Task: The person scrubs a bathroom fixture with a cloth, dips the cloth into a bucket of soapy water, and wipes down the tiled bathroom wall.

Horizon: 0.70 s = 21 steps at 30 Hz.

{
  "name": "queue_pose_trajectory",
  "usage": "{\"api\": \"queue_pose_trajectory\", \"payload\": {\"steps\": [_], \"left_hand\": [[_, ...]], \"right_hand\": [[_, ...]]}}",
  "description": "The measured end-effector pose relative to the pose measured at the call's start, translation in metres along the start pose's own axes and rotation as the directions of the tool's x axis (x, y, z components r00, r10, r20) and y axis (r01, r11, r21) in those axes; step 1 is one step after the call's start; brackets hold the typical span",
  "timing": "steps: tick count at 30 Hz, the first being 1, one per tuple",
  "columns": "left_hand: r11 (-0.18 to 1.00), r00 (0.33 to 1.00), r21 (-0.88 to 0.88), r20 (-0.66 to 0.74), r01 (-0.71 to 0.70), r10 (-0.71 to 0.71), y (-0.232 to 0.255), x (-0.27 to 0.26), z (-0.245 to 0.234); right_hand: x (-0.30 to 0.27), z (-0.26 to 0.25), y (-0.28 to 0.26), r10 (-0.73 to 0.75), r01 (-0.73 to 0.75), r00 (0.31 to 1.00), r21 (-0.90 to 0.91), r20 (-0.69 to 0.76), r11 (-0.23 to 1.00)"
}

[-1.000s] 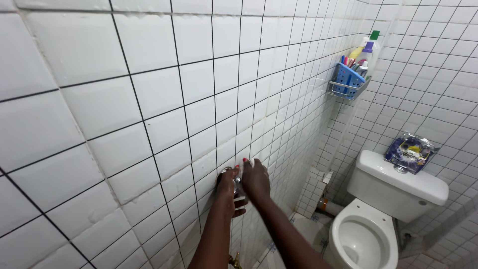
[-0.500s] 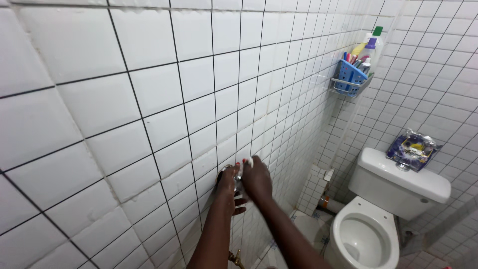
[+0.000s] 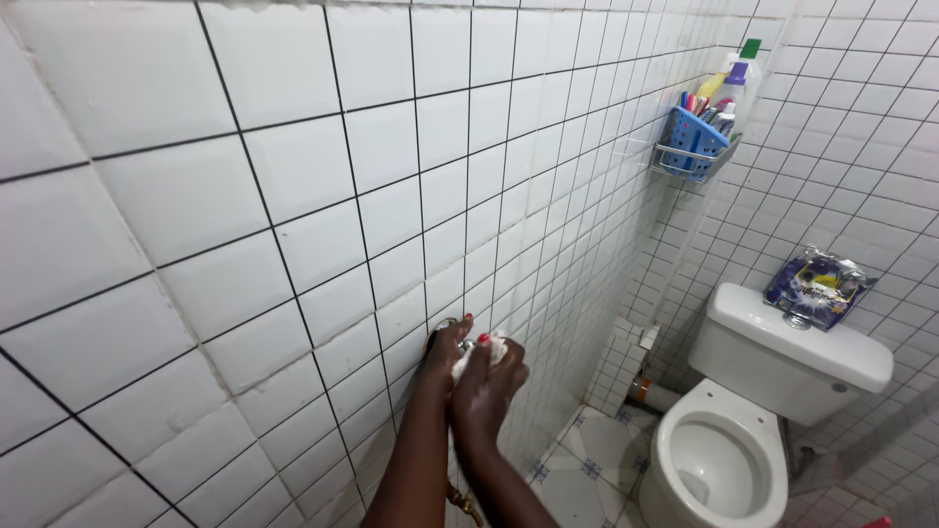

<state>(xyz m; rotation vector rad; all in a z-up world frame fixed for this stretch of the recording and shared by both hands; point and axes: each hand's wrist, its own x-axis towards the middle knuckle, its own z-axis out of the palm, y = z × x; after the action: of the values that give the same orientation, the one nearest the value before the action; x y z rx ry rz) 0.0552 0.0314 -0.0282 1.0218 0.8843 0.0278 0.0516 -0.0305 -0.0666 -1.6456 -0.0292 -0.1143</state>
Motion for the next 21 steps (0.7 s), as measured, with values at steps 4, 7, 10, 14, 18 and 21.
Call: {"api": "queue_pose_trajectory", "payload": {"steps": [4, 7, 10, 14, 18, 21], "left_hand": [[1.0, 1.0, 0.011, -0.004, -0.004, 0.004, 0.005, 0.006, -0.002], [1.0, 1.0, 0.018, -0.002, 0.002, -0.002, 0.005, 0.007, 0.001], [1.0, 1.0, 0.008, -0.002, 0.007, -0.007, 0.003, 0.007, 0.004], [1.0, 1.0, 0.017, 0.021, 0.02, -0.02, 0.007, 0.005, 0.004], [0.996, 0.998, 0.066, 0.036, 0.055, -0.057, 0.004, -0.005, 0.0], [0.996, 0.998, 0.083, 0.054, 0.04, -0.045, 0.009, 0.001, 0.002]], "right_hand": [[0.061, 0.0, -0.014, 0.151, -0.151, 0.989, -0.008, 0.005, 0.989], [0.05, -0.004, -0.027, 0.314, -0.318, 0.946, 0.043, 0.075, 0.947], [0.005, 0.0, -0.023, 0.192, -0.192, 0.981, -0.065, -0.009, 0.979], [0.001, -0.002, -0.021, -0.161, 0.145, 0.985, -0.222, -0.056, 0.964], [0.05, -0.005, -0.041, 0.237, -0.231, 0.971, -0.116, 0.041, 0.966], [0.053, -0.004, -0.048, 0.087, -0.086, 0.996, -0.177, 0.0, 0.981]]}}
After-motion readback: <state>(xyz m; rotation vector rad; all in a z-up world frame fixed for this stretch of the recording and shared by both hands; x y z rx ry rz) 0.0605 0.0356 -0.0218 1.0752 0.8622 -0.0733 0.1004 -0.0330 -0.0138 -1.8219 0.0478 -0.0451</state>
